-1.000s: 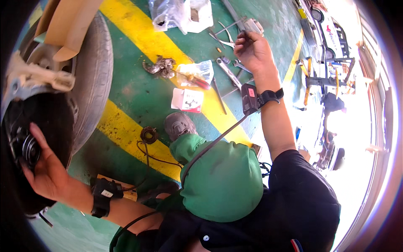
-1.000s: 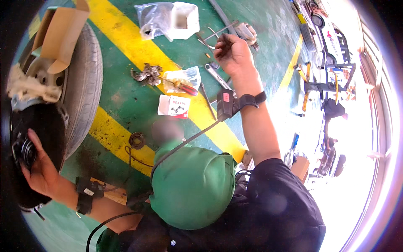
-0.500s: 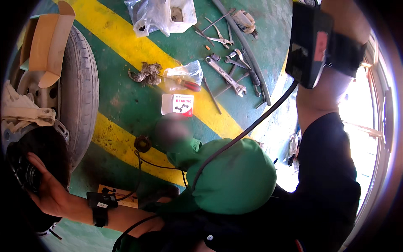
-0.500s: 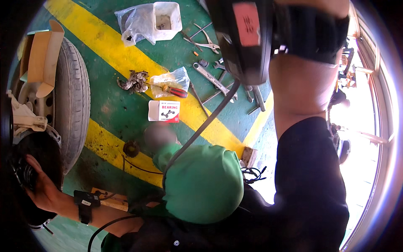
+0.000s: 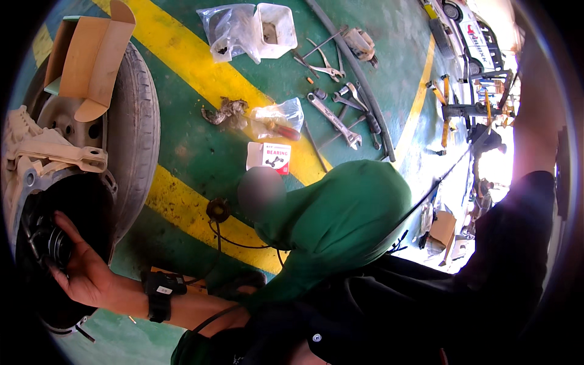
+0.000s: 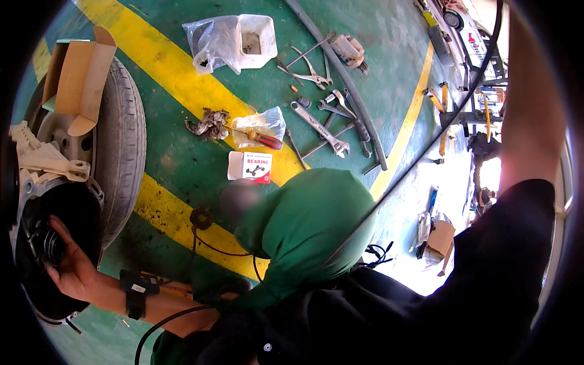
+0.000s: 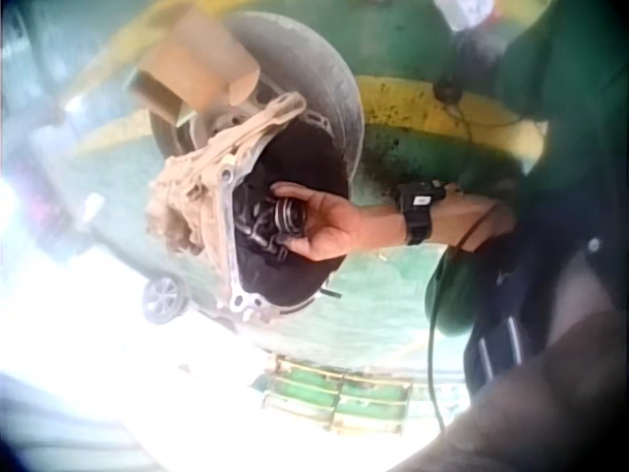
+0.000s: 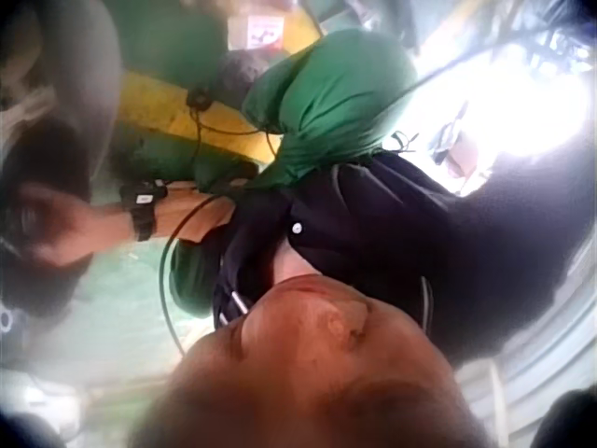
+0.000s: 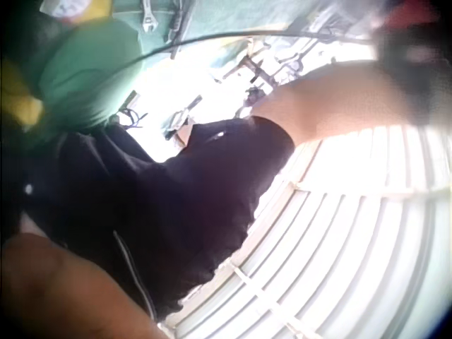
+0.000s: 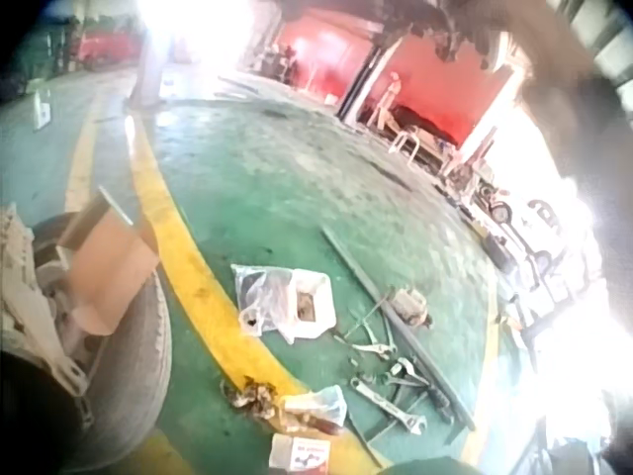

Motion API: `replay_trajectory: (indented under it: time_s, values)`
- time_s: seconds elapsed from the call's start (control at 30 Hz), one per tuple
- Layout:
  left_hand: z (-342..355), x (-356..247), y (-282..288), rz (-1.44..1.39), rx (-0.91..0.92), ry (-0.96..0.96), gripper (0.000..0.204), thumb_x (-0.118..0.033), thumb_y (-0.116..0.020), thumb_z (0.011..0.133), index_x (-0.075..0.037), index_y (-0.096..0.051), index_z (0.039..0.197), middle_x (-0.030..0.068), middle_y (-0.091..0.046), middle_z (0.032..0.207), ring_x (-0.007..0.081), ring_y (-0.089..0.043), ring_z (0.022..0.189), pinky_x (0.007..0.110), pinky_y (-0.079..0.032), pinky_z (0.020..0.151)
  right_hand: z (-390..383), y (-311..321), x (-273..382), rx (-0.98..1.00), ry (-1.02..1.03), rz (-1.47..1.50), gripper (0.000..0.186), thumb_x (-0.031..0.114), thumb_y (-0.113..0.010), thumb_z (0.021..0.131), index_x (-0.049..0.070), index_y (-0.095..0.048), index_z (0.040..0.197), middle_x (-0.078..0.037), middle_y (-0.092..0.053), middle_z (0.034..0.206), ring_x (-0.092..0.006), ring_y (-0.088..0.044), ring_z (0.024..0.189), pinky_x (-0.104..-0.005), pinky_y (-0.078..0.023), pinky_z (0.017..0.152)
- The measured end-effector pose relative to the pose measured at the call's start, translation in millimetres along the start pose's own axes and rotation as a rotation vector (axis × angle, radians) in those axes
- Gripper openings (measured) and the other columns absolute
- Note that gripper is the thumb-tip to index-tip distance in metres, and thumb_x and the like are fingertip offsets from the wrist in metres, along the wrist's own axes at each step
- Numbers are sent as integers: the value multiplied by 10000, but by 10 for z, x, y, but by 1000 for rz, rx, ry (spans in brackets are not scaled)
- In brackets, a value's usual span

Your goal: The person is using a screwdriver to pry and a wrench to adjust the release bearing assembly within a transmission housing while kneeling on the floor.

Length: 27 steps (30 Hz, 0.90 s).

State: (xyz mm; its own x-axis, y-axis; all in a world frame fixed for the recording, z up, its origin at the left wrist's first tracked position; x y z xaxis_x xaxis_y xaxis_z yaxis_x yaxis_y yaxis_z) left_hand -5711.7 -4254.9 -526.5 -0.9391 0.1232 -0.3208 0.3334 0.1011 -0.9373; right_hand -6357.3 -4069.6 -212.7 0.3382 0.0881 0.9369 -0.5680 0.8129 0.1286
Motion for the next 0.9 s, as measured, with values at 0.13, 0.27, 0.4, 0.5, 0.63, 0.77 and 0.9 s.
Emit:
replay_trajectory:
  time_s: [0.13,0.27,0.4,0.5,0.63,0.77,0.9]
  values:
    - [-34,68,-62,44,16,-4,788,69,-537,835,134,-76,1471,292,-10,1570,451,-70,1455,603,-189,1191,322,670,-1007,88,-19,-809,195,61,-589,753,44,-634,943,-150,-648,847,-269,-641,806,-389,-491,652]
    - [-31,27,-30,98,-69,-36,749,51,-566,858,143,-119,1451,304,-21,1556,464,-76,1445,599,-196,1196,-221,1186,-3230,484,-256,-1571,226,172,-615,739,50,-676,919,-168,-693,904,-304,-679,835,-411,-525,705]
    - [-57,-18,-37,44,-42,-2,729,33,-577,868,139,-148,1447,301,-48,1551,472,-97,1437,597,-230,1188,-1213,1354,-4442,179,-497,-1418,485,268,-628,763,64,-634,1204,-250,-654,1148,-383,-620,1118,-471,-498,933]
    - [-79,11,-61,87,-8,-7,726,28,-588,865,134,-165,1445,298,-72,1547,474,-115,1432,593,-253,1181,-1513,1191,-4887,312,-634,-1439,590,216,-596,781,37,-510,1337,-261,-610,1233,-411,-577,1170,-481,-472,972]
    - [-110,110,-105,52,-8,3,741,33,-592,846,109,-180,1457,285,-110,1545,466,-119,1434,588,-255,1180,-1643,995,-4940,400,-775,-1599,549,206,-603,805,1,-504,1305,-253,-572,1300,-404,-516,1250,-468,-433,1030]
    - [-103,51,-86,14,-6,-8,735,23,-593,840,102,-207,1460,284,-111,1553,464,-114,1439,592,-233,1184,-1646,801,-4925,537,-627,-1571,493,257,-654,764,-53,-612,1145,-282,-639,1157,-403,-626,1089,-471,-496,934]
    - [-146,9,6,47,-38,-63,623,-73,-599,894,78,-321,1431,278,-240,1533,465,-187,1428,600,-212,1185,-1848,643,-4549,494,-554,-1445,413,314,-663,666,-71,-690,811,-291,-676,839,-430,-681,816,-487,-538,726]
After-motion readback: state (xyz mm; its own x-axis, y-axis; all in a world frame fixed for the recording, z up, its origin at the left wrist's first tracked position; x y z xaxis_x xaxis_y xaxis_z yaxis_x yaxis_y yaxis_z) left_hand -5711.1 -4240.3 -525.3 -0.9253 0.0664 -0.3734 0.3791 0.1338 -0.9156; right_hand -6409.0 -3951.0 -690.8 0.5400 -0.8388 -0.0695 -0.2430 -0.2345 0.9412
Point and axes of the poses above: each hand's wrist, its own z-axis towards the middle knuckle, its own y-axis out of the back of the hand, x = y × z, the point moved 9 cm from there along z, towards the middle knuckle
